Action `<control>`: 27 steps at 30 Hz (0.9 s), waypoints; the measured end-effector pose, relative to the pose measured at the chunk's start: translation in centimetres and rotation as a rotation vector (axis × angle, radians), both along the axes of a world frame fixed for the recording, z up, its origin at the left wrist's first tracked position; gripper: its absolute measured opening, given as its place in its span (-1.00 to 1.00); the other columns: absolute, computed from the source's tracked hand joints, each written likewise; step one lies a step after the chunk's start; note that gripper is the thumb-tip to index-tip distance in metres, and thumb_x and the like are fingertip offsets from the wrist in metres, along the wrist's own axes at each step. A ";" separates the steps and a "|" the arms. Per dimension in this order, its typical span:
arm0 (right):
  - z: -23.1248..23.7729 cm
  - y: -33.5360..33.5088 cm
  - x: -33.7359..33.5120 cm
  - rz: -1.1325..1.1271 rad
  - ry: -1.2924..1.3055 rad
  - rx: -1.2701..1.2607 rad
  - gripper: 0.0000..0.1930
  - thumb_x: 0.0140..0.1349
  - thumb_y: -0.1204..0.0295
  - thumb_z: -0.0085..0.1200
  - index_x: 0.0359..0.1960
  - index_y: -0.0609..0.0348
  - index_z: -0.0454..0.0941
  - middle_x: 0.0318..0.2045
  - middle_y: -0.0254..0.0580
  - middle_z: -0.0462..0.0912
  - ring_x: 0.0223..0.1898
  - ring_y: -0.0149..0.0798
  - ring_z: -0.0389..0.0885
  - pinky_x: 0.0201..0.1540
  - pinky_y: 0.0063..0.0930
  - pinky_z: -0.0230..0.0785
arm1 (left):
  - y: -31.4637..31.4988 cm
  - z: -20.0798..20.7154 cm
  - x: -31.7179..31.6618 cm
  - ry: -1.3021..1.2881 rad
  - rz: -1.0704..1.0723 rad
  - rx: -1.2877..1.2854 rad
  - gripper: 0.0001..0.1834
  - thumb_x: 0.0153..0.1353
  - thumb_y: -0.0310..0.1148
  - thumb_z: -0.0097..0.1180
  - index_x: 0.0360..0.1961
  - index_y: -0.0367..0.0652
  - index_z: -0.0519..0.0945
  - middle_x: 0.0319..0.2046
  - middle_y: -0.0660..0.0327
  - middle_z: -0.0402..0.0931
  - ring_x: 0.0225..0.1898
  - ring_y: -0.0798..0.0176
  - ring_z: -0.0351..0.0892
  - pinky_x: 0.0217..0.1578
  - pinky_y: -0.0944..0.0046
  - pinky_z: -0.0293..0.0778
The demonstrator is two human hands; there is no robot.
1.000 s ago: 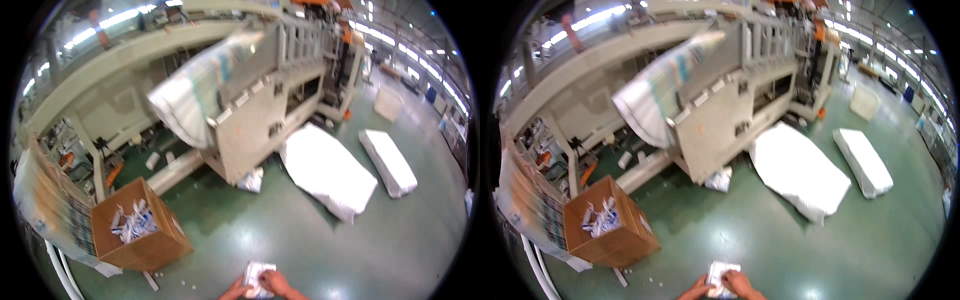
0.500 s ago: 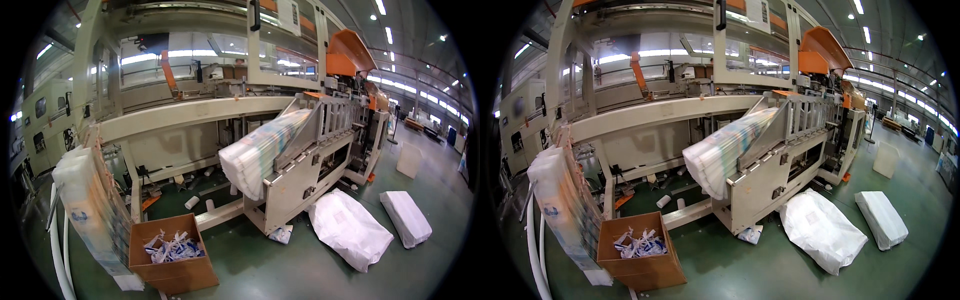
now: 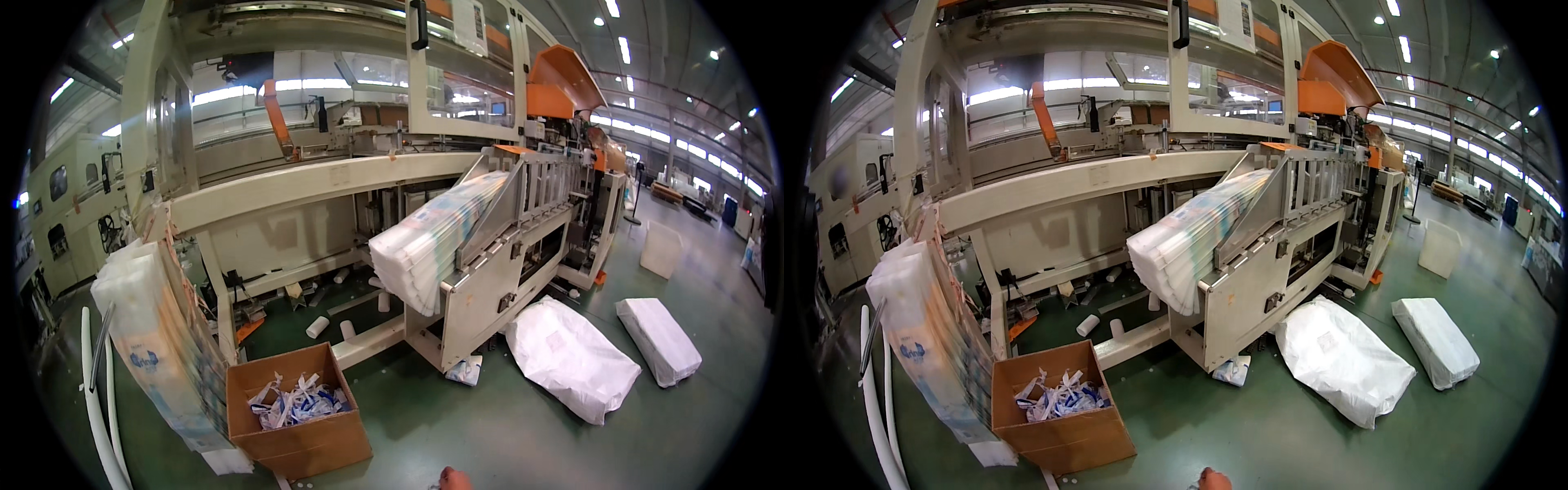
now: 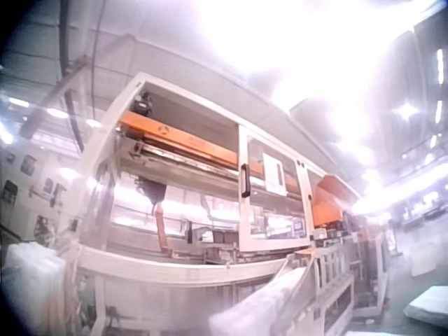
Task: The person picks up packs of folded paper products from the floor by hand and loads them onto a metal feed mechanism of a large manufacturing machine one by one.
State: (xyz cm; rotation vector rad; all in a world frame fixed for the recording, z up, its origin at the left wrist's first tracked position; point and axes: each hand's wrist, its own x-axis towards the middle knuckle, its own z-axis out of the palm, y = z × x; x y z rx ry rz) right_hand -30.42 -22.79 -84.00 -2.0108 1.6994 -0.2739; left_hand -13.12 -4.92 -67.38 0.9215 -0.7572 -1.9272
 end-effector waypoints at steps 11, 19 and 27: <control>23.8 -14.9 -4.7 -0.413 -1.007 -0.442 -0.57 0.35 0.29 -0.17 0.18 0.28 0.29 -0.34 -0.24 0.48 -0.38 -0.44 0.39 -0.33 -0.49 0.30 | -4.8 -3.1 8.2 -0.218 0.277 -0.113 -0.28 -0.01 -0.45 0.26 0.23 -0.23 0.29 0.04 0.10 0.49 0.06 0.12 0.49 0.09 0.09 0.42; 45.9 -2.9 27.9 0.691 -0.979 -0.668 -0.71 0.18 0.54 -0.18 -0.07 0.25 0.44 -0.14 -0.01 0.55 -0.10 -0.07 0.55 -0.01 -0.34 0.36 | 0.3 1.0 7.0 0.127 0.451 0.146 -0.23 -0.06 -0.43 0.33 0.23 -0.24 0.30 0.05 0.10 0.48 0.04 0.11 0.51 0.05 0.07 0.46; 44.8 1.4 30.5 1.136 -0.751 -0.145 -0.59 0.10 0.46 0.03 0.04 0.25 0.50 -0.03 0.03 0.58 0.02 -0.15 0.55 0.10 -0.41 0.33 | 2.9 2.4 8.8 0.335 0.552 0.097 -0.19 -0.06 -0.47 0.26 0.25 -0.30 0.18 0.08 0.00 0.41 0.08 0.03 0.48 0.06 0.03 0.47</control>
